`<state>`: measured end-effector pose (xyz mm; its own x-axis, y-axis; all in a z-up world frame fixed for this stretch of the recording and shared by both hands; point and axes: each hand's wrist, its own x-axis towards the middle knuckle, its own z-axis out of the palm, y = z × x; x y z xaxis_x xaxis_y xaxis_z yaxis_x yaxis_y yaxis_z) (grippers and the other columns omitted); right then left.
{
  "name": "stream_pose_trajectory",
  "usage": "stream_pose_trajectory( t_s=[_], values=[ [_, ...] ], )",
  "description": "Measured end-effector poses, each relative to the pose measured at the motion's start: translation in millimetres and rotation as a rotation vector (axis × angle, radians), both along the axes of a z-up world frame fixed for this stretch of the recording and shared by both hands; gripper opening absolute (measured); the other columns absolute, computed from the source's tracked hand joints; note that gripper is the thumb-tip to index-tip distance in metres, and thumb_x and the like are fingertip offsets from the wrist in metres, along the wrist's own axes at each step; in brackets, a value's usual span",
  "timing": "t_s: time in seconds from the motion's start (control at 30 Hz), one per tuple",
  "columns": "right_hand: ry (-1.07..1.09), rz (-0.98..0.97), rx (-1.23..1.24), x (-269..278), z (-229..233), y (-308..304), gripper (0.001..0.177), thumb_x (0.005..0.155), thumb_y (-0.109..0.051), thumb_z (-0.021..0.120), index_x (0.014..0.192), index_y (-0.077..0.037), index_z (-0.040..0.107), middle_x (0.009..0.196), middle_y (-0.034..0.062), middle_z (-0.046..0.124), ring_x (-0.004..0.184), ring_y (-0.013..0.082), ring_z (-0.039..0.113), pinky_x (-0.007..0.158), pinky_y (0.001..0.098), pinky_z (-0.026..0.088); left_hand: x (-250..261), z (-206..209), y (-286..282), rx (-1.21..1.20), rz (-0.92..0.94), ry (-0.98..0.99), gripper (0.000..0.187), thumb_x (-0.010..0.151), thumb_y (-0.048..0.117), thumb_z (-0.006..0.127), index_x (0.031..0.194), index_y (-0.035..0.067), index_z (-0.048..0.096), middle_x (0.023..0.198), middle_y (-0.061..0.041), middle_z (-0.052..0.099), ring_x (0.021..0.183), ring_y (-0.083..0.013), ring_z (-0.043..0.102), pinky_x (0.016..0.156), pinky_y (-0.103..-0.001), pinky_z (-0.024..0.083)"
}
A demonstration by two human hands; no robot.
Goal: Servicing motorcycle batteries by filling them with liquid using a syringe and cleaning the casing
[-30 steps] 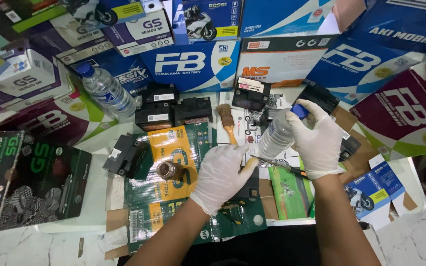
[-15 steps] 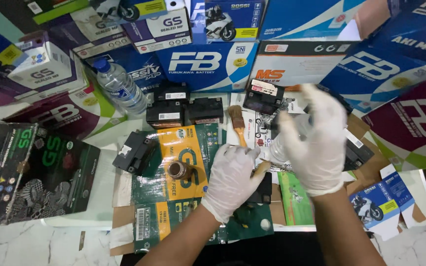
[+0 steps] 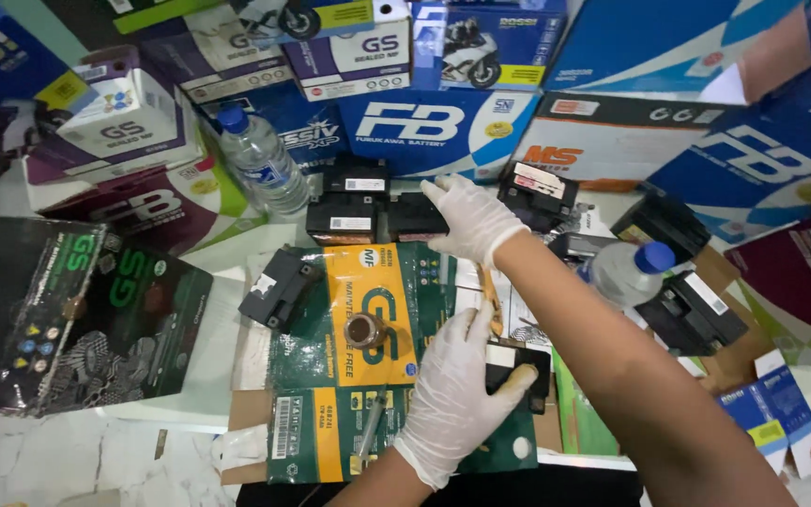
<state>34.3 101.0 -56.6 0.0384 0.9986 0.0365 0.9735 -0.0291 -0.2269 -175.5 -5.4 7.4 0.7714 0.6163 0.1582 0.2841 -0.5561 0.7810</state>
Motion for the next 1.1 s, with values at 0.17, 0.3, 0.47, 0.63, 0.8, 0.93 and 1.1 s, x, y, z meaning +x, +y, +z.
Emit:
stream_pose_trajectory(
  t_s=[0.17,0.3,0.47,0.63,0.8,0.93,1.1],
  values=[
    [-0.107,-0.007,-0.082,11.2,-42.9,36.0,0.109,0.055,-0.036,0.093,0.145,-0.003,0.044,0.138,0.0215,0.055,0.127,0.0391,0.052,0.105,0.0466,0.045,0.8,13.9,2.9,-0.065,0.001,-0.035,0.077,0.081,0.03,0.071,0.142,-0.007,0.044,0.112,-0.02,0.055,0.095,-0.0353,0.058,0.085,-0.042,0.047],
    [-0.163,-0.038,-0.246,5.1,-63.3,49.7,0.096,0.058,-0.047,0.094,0.134,-0.009,0.049,0.116,0.0192,0.069,0.11,0.038,0.065,0.102,0.0484,0.046,1.0,9.3,2.9,-0.092,0.013,-0.049,0.085,0.078,0.029,0.075,0.144,-0.011,0.04,0.123,-0.026,0.054,0.103,-0.0405,0.058,0.091,-0.046,0.047],
    [-0.122,-0.076,-0.162,2.2,-63.9,53.5,0.075,0.061,-0.037,0.09,0.122,-0.007,0.057,0.101,0.0175,0.072,0.092,0.0399,0.069,0.084,0.0478,0.056,3.4,6.2,1.7,-0.051,0.043,-0.036,0.088,0.079,0.032,0.078,0.144,-0.012,0.038,0.129,-0.031,0.052,0.105,-0.0455,0.058,0.091,-0.049,0.048],
    [0.008,-0.073,-0.215,9.2,-50.5,56.7,0.068,0.061,-0.03,0.092,0.114,-0.003,0.06,0.103,0.0169,0.071,0.091,0.0376,0.07,0.087,0.0435,0.057,7.4,12.2,6.5,-0.022,0.0,-0.101,0.076,0.078,0.028,0.074,0.136,-0.01,0.043,0.109,-0.022,0.054,0.095,-0.0395,0.057,0.085,-0.048,0.047],
    [0.026,-0.091,-0.185,11.8,-19.0,49.1,0.075,0.07,-0.051,0.088,0.121,-0.002,0.062,0.112,0.0184,0.071,0.099,0.0342,0.069,0.095,0.0415,0.057,5.7,13.2,7.4,-0.064,-0.013,-0.038,0.084,0.079,0.028,0.072,0.141,-0.016,0.035,0.108,-0.023,0.053,0.093,-0.0379,0.058,0.082,-0.046,0.051],
    [0.027,-0.198,-0.175,1.9,42.0,29.2,0.082,0.06,-0.051,0.089,0.122,-0.004,0.062,0.109,0.0199,0.069,0.098,0.039,0.066,0.089,0.0461,0.056,5.7,8.8,6.3,-0.003,-0.012,-0.06,0.082,0.081,0.03,0.069,0.139,-0.018,0.038,0.11,-0.024,0.054,0.093,-0.0378,0.057,0.084,-0.044,0.049],
    [0.12,-0.2,0.124,-22.3,100.5,-24.3,0.062,0.067,-0.042,0.085,0.116,-0.009,0.064,0.1,0.0139,0.069,0.094,0.0326,0.062,0.084,0.0432,0.052,4.0,13.7,5.2,-0.033,-0.021,-0.068,0.081,0.081,0.029,0.069,0.141,-0.016,0.038,0.11,-0.023,0.055,0.094,-0.0359,0.058,0.084,-0.043,0.05]
  ],
)
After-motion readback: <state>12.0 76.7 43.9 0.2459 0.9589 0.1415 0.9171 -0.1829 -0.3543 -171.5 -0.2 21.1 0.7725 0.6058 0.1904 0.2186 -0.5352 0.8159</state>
